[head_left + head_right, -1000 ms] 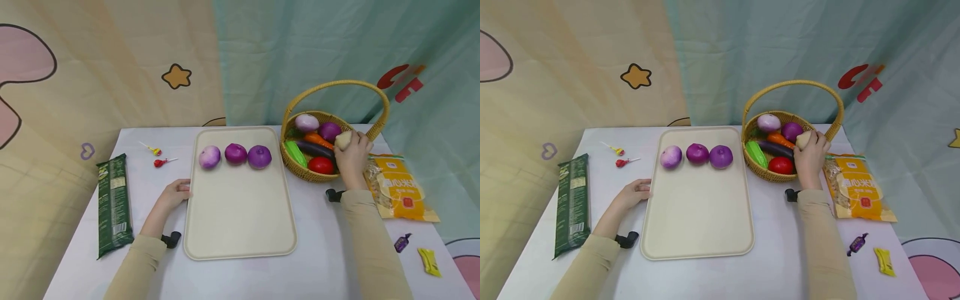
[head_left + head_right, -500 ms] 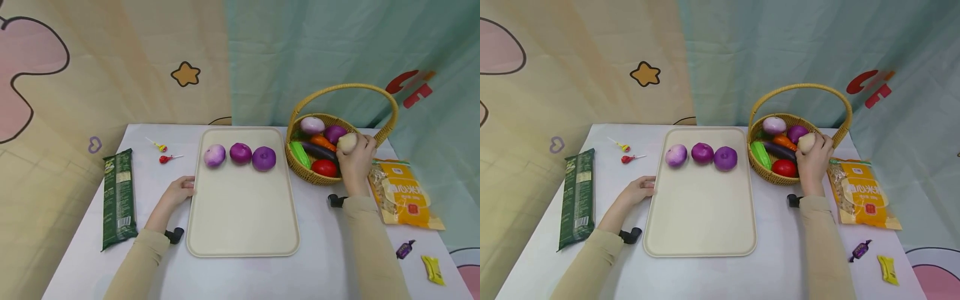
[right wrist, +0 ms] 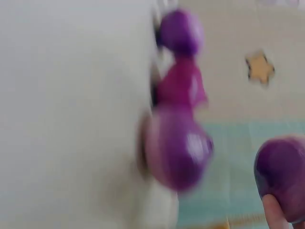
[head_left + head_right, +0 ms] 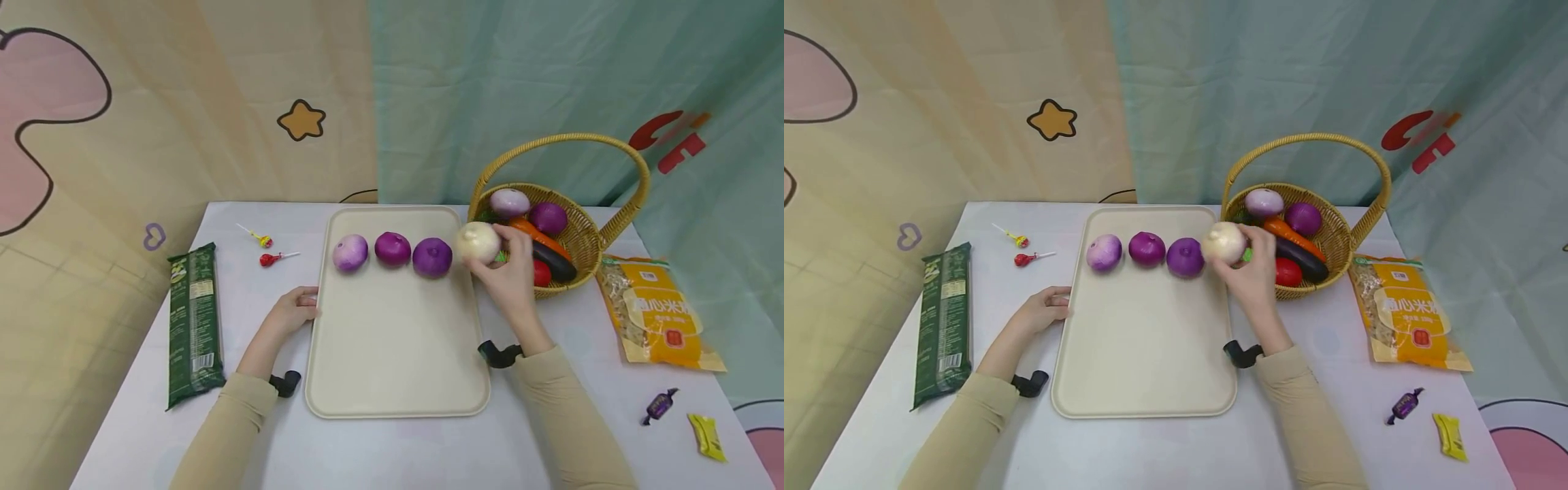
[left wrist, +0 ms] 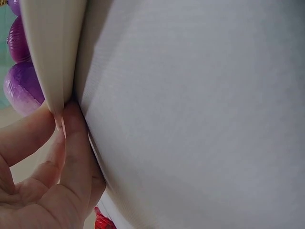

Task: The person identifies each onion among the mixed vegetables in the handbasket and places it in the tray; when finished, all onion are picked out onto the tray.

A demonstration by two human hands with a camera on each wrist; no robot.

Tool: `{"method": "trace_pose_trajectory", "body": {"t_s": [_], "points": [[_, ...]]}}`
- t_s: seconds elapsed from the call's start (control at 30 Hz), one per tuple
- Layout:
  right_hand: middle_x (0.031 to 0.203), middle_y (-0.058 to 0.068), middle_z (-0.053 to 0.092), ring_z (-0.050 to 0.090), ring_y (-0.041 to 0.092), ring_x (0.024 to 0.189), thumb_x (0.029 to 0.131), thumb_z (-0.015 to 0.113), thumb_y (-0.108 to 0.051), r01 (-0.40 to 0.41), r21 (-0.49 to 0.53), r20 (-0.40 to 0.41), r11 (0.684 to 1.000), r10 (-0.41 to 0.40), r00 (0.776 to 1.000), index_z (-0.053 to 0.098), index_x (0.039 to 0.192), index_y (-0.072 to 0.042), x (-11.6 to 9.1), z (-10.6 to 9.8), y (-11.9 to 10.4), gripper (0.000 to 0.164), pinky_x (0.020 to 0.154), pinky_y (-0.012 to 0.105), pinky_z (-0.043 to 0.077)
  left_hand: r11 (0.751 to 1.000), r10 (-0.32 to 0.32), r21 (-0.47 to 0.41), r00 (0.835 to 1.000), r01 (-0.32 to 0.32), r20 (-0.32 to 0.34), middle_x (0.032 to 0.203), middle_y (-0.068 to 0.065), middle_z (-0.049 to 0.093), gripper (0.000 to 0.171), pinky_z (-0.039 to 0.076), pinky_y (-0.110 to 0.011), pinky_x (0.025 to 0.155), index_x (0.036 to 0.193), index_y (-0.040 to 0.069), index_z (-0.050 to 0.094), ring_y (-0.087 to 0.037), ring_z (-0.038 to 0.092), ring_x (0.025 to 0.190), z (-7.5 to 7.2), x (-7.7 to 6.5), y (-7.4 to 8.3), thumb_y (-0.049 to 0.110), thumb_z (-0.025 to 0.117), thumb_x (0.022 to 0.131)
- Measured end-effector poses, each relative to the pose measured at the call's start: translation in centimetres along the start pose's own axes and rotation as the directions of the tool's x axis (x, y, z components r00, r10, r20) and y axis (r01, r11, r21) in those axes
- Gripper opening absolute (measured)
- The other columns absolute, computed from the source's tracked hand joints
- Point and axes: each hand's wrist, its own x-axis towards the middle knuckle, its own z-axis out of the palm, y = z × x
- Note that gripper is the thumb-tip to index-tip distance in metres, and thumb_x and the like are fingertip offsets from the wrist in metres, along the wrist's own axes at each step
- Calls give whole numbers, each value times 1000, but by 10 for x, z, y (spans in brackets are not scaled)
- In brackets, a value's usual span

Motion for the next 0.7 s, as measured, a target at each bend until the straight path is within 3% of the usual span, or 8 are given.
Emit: {"method": "trace_pose_trajectory", "body": {"t_s": [0.13,0.23,0.37,0.47,0.53,0.7], "points": [[132,15,46,52,27,114,74,85,-16,-46,89,216,995,25,976,52,132,-4,-21,46,-15,67,83,29,54,1000,7,1,1000,-7,-1,117,-19,61,54,45,-30,83,143,4,47,-24,55,102,0,0,0,8,62,91],[135,15,47,52,30,118,74,86,-17,-100,143,354,985,44,934,51,134,-5,-35,78,-22,70,85,40,56,1000,6,3,1000,-6,-6,116,-19,61,55,45,-28,80,143,3,47,-23,56,100,0,-1,0,8,63,91],[138,14,49,55,32,123,75,84,-20,-208,170,491,963,100,866,51,135,-7,-48,115,-24,70,91,42,54,1000,0,3,1000,0,-11,117,-19,61,54,44,-26,80,143,4,47,-22,56,100,0,-1,-1,8,63,91],[139,14,50,57,32,123,77,83,-20,-268,159,549,950,141,824,51,135,-7,-55,136,-20,68,94,41,52,1000,2,-6,1000,-2,-6,117,-19,62,55,45,-25,79,143,3,47,-22,57,99,0,-1,-2,7,62,91],[141,14,51,58,32,123,77,83,-20,-289,150,568,945,157,808,51,135,-8,-57,145,-17,67,94,40,52,1000,4,-14,1000,-4,-4,116,-19,62,54,45,-23,78,143,3,47,-20,57,97,1,-1,-3,7,62,91],[140,15,55,60,31,121,80,82,-22,-272,135,578,953,147,803,52,138,-7,-58,153,-16,67,94,40,52,1000,14,-21,1000,-14,-3,116,-19,62,54,44,-21,76,143,2,48,-19,57,97,-1,-1,-2,7,62,90]]}}
